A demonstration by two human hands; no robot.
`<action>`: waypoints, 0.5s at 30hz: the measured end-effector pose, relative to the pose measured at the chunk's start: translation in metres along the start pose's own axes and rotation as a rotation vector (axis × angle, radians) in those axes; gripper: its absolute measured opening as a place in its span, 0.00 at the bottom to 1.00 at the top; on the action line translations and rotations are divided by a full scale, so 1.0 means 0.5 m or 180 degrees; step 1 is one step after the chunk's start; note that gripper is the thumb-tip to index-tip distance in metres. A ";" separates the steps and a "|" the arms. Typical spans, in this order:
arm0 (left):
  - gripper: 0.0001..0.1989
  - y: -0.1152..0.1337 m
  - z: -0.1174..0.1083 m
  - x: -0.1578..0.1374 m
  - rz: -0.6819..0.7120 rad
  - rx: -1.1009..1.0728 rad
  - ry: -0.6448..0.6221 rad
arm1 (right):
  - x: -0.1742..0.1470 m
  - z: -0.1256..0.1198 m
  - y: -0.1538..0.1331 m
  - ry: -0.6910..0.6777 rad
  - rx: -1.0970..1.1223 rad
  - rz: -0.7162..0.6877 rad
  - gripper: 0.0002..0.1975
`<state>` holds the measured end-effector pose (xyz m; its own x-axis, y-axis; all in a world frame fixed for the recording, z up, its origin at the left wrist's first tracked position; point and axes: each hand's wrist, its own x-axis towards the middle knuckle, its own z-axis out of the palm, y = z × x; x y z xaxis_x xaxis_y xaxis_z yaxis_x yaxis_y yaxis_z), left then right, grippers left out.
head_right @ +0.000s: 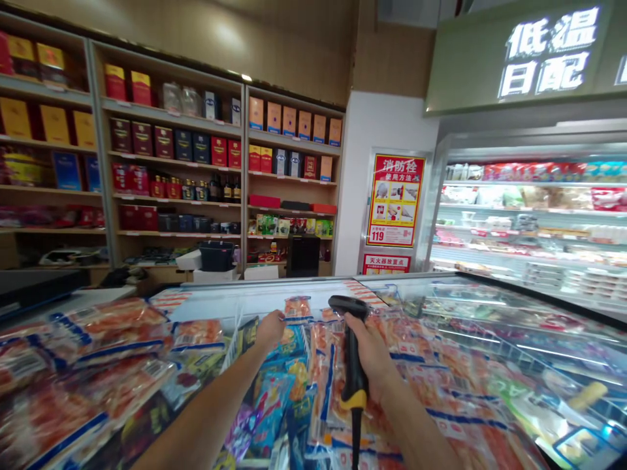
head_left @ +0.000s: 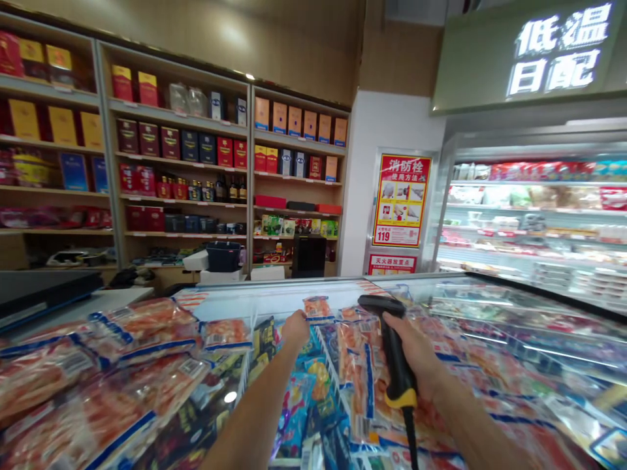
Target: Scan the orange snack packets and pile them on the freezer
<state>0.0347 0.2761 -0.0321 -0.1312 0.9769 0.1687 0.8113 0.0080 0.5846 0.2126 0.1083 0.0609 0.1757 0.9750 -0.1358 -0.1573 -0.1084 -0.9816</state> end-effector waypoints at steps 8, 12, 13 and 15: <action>0.13 -0.072 -0.072 -0.044 -0.0034 -0.0034 0.0303 | -0.057 0.049 -0.006 -0.0415 0.0341 0.0272 0.16; 0.12 -0.118 -0.137 -0.090 0.0095 -0.0067 0.0663 | -0.093 0.094 0.015 -0.0791 0.0429 0.0398 0.16; 0.12 -0.126 -0.153 -0.101 0.0111 -0.0076 0.0738 | -0.101 0.106 0.023 -0.0868 0.0393 0.0420 0.17; 0.11 -0.140 -0.183 -0.121 0.0137 -0.0090 0.0857 | -0.115 0.132 0.037 -0.1018 0.0332 0.0472 0.19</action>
<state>-0.0664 0.1971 -0.0107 -0.2468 0.8842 0.3966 0.8036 -0.0419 0.5936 0.1356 0.0629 0.0596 -0.1667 0.9633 -0.2105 -0.2593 -0.2488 -0.9332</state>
